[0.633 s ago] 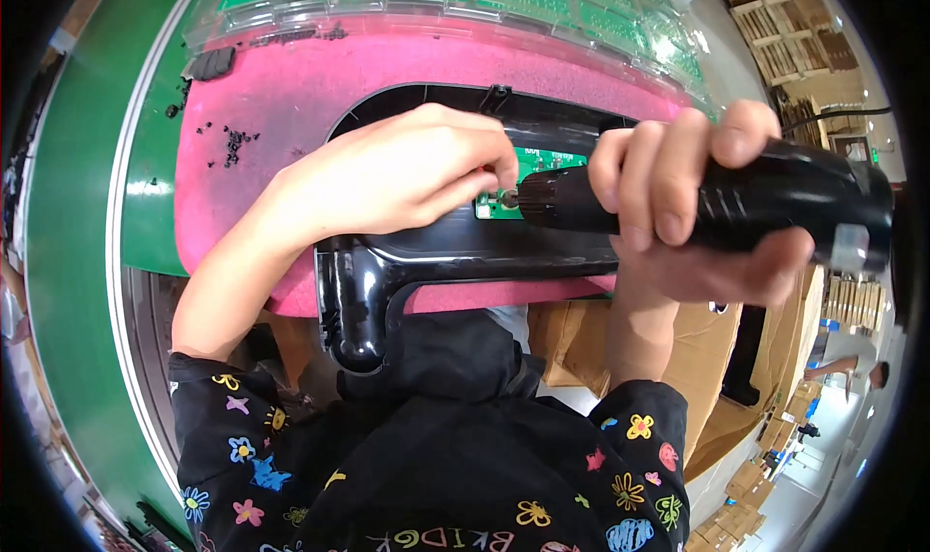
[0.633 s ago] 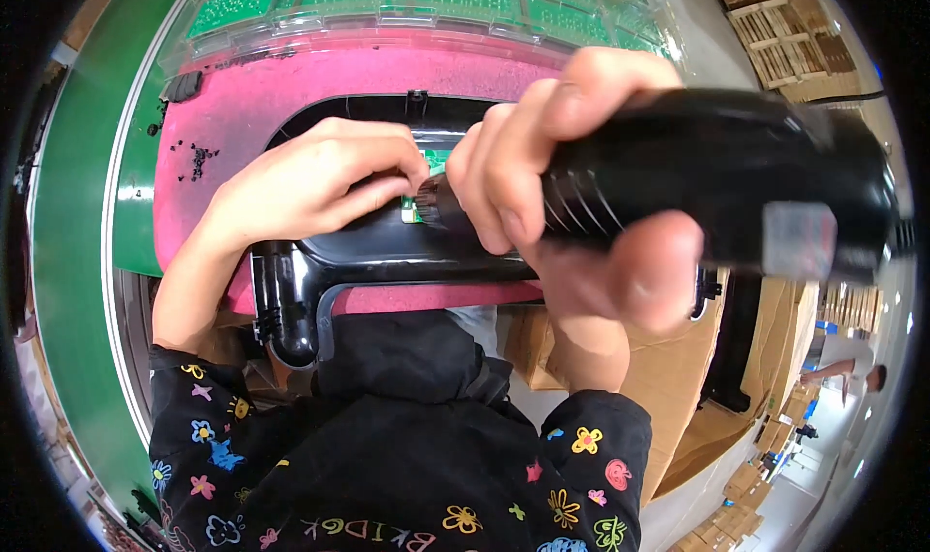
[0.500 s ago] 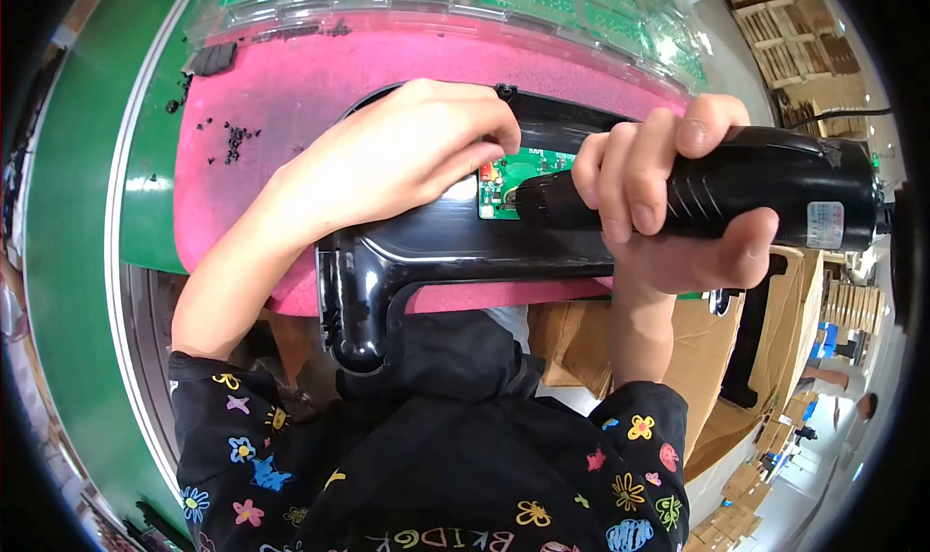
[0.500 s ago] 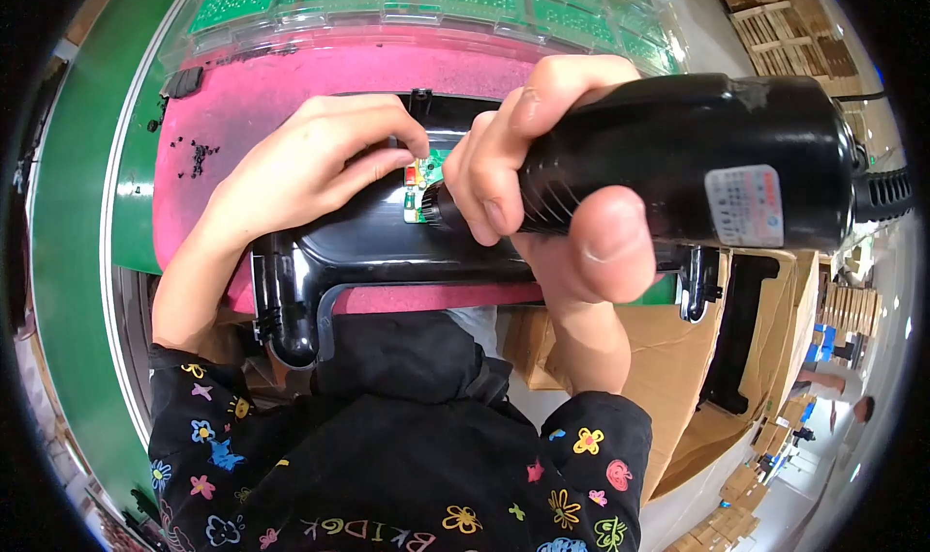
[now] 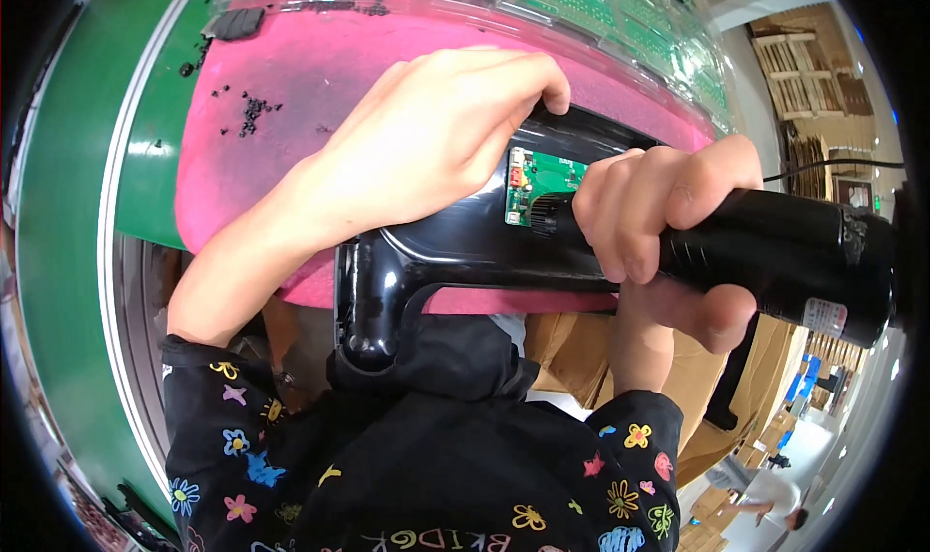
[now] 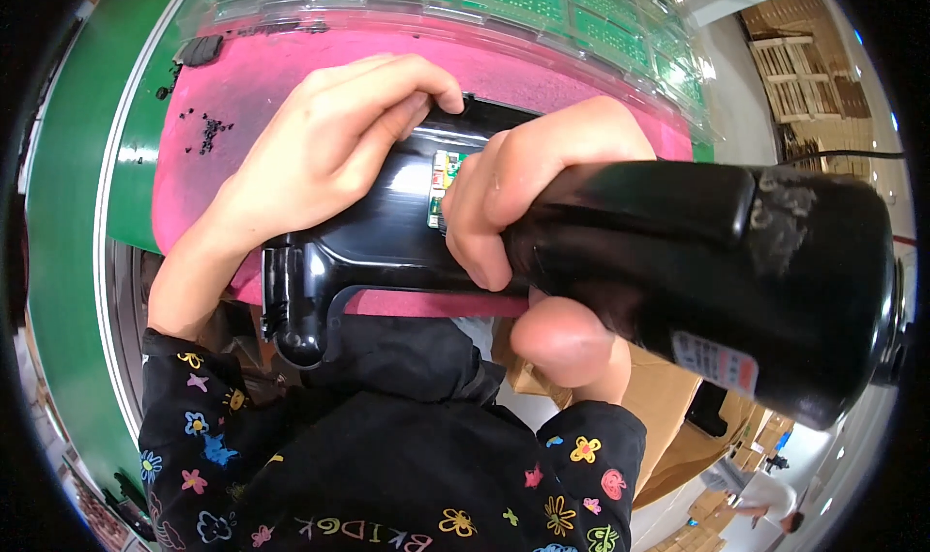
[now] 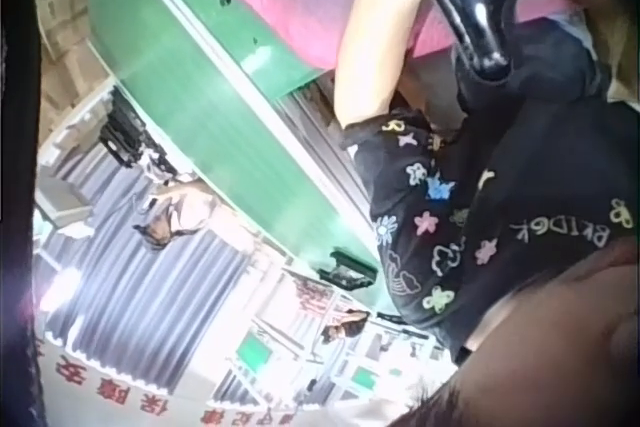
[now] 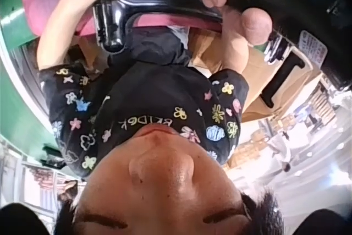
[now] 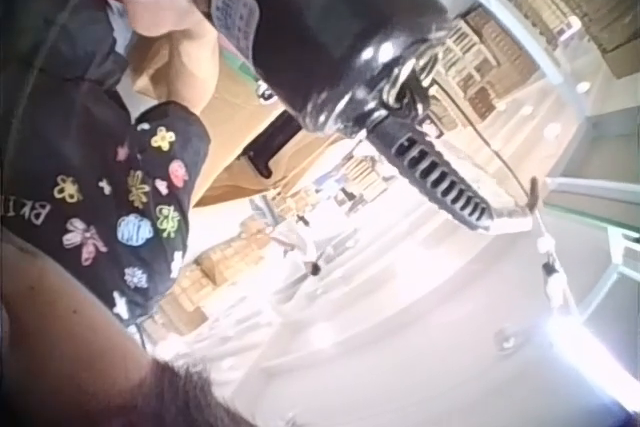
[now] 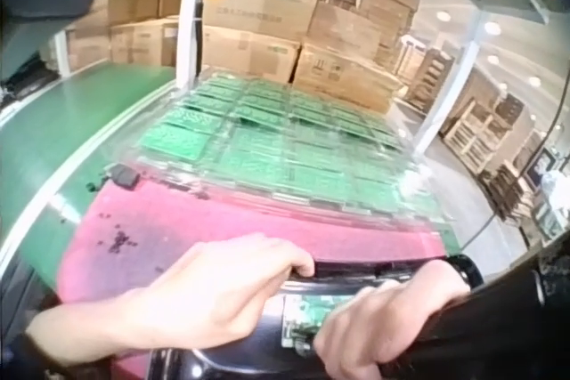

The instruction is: Assemble electronic circuit boards into plastic housings using an electric screwdriver.

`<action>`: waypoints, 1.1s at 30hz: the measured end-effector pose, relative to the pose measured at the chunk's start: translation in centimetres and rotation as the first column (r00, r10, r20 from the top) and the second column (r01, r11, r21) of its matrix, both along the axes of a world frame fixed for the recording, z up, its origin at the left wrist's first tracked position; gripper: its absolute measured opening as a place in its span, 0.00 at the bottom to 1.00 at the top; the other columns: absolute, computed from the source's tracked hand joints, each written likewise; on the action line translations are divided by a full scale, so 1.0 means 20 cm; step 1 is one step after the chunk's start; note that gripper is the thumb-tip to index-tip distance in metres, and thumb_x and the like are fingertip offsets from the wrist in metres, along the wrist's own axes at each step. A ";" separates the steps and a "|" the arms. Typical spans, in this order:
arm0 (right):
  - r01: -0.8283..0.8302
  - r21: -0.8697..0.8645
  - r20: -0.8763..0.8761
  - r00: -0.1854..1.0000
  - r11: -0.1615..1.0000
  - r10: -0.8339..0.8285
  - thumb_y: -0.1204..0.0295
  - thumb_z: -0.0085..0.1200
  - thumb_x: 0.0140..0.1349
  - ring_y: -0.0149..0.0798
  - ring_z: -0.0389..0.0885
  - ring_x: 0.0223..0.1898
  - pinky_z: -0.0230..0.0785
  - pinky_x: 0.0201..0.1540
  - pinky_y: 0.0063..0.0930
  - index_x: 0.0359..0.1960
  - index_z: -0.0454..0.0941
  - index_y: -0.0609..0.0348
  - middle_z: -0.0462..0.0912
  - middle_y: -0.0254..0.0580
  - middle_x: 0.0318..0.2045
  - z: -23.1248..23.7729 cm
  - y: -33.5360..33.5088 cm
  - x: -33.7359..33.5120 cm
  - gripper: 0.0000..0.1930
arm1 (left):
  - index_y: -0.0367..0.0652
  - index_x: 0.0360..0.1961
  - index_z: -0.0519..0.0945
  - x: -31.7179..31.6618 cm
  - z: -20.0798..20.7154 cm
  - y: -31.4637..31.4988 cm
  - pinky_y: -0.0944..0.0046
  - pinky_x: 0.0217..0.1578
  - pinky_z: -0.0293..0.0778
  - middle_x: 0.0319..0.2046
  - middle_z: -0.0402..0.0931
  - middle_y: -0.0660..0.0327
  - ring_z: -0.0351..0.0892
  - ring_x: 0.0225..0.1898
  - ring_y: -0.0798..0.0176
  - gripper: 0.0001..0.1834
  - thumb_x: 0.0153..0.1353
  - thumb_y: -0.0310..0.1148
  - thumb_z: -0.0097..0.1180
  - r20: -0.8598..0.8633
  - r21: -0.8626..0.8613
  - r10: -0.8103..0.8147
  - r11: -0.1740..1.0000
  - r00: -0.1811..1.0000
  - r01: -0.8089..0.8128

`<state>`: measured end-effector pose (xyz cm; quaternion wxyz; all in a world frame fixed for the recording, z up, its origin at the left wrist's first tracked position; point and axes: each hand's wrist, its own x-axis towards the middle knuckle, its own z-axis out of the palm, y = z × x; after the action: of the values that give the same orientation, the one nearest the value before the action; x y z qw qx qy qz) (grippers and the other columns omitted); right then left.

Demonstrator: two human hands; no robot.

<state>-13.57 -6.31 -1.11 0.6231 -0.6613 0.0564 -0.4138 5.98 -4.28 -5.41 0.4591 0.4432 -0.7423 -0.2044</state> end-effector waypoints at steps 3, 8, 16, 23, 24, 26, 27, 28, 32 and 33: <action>0.153 0.130 -0.120 0.983 0.980 -0.138 0.43 0.65 0.57 0.27 0.67 0.16 0.60 0.22 0.23 0.44 0.66 0.55 0.71 0.29 0.19 0.05 0.06 0.04 0.31 | 0.39 0.42 0.78 0.03 0.02 -0.02 0.58 0.46 0.70 0.38 0.76 0.54 0.75 0.42 0.53 0.08 0.63 0.20 0.50 0.129 -0.147 0.081 0.987 0.988 -0.062; 0.117 0.045 -0.135 0.985 0.992 -0.110 0.42 0.64 0.57 0.26 0.67 0.16 0.59 0.22 0.23 0.45 0.67 0.55 0.71 0.28 0.19 0.02 0.05 0.07 0.32 | 0.39 0.44 0.79 0.12 -0.02 -0.06 0.56 0.52 0.68 0.42 0.75 0.54 0.72 0.49 0.52 0.09 0.62 0.22 0.52 0.202 -0.212 0.186 0.967 0.962 -0.143; 0.223 0.675 0.097 0.918 0.704 -0.384 0.60 0.56 0.67 0.33 0.72 0.30 0.67 0.42 0.34 0.44 0.69 0.59 0.72 0.34 0.26 0.02 -0.18 -0.08 0.16 | 0.37 0.47 0.76 0.11 -0.12 -0.06 0.52 0.54 0.70 0.43 0.75 0.51 0.74 0.50 0.45 0.12 0.65 0.30 0.53 0.330 0.013 0.036 0.999 0.943 -0.042; 0.584 0.496 -0.153 0.787 0.643 -0.597 0.74 0.55 0.64 0.46 0.60 0.69 0.59 0.68 0.56 0.65 0.59 0.71 0.61 0.55 0.66 0.11 0.00 -0.23 0.29 | 0.37 0.49 0.75 0.10 -0.07 0.00 0.53 0.54 0.70 0.45 0.76 0.52 0.74 0.51 0.45 0.13 0.65 0.30 0.53 0.372 -0.012 0.044 0.999 0.927 -0.042; 0.565 0.285 -0.152 0.824 0.774 -0.546 0.74 0.55 0.63 0.48 0.64 0.68 0.63 0.66 0.49 0.70 0.54 0.71 0.62 0.60 0.68 0.16 0.06 -0.21 0.36 | 0.38 0.49 0.76 0.10 -0.07 0.00 0.53 0.54 0.70 0.45 0.76 0.52 0.74 0.52 0.46 0.13 0.65 0.29 0.53 0.393 0.000 0.044 0.999 0.918 -0.048; 0.534 -0.160 -0.370 0.747 0.830 -0.552 0.66 0.51 0.62 0.51 0.77 0.49 0.67 0.60 0.52 0.71 0.51 0.73 0.77 0.57 0.43 0.33 0.16 -0.34 0.39 | 0.38 0.49 0.76 0.06 -0.07 -0.06 0.53 0.54 0.70 0.45 0.76 0.52 0.74 0.52 0.46 0.13 0.65 0.29 0.53 0.397 0.013 0.016 1.000 0.918 -0.023; 0.549 -0.157 -0.372 0.737 0.821 -0.564 0.66 0.51 0.62 0.51 0.77 0.49 0.67 0.60 0.52 0.71 0.51 0.73 0.77 0.57 0.43 0.34 0.13 -0.38 0.39 | 0.38 0.49 0.76 0.04 -0.07 -0.10 0.54 0.54 0.70 0.45 0.76 0.52 0.74 0.52 0.46 0.13 0.65 0.29 0.53 0.403 0.019 0.010 1.000 0.915 -0.020; 0.547 -0.150 -0.377 0.738 0.823 -0.559 0.66 0.52 0.62 0.50 0.77 0.48 0.68 0.59 0.52 0.70 0.51 0.72 0.77 0.57 0.43 0.36 0.15 -0.40 0.38 | 0.38 0.49 0.76 0.04 -0.06 -0.11 0.54 0.54 0.70 0.45 0.76 0.53 0.75 0.52 0.47 0.12 0.65 0.29 0.53 0.404 0.005 0.011 1.000 0.915 -0.014; 0.514 -0.151 -0.388 0.755 0.844 -0.529 0.68 0.52 0.62 0.50 0.77 0.46 0.69 0.56 0.50 0.66 0.54 0.71 0.77 0.56 0.42 0.47 0.19 -0.39 0.34 | 0.37 0.48 0.76 0.11 -0.05 -0.12 0.54 0.54 0.70 0.44 0.76 0.51 0.75 0.51 0.47 0.12 0.65 0.28 0.52 0.362 0.009 0.045 0.999 0.931 -0.052; 0.496 -0.163 -0.386 0.763 0.853 -0.518 0.68 0.52 0.62 0.49 0.77 0.46 0.69 0.55 0.50 0.65 0.54 0.70 0.77 0.55 0.42 0.52 0.18 -0.37 0.33 | 0.37 0.48 0.76 0.15 -0.04 -0.12 0.54 0.54 0.70 0.44 0.76 0.51 0.75 0.51 0.47 0.12 0.65 0.28 0.52 0.368 -0.008 0.060 0.998 0.928 -0.062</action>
<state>-20.95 -2.65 9.27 0.4441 -0.7096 0.3536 -0.4173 8.93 -6.67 -6.21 0.3172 0.4974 -0.8006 -0.1046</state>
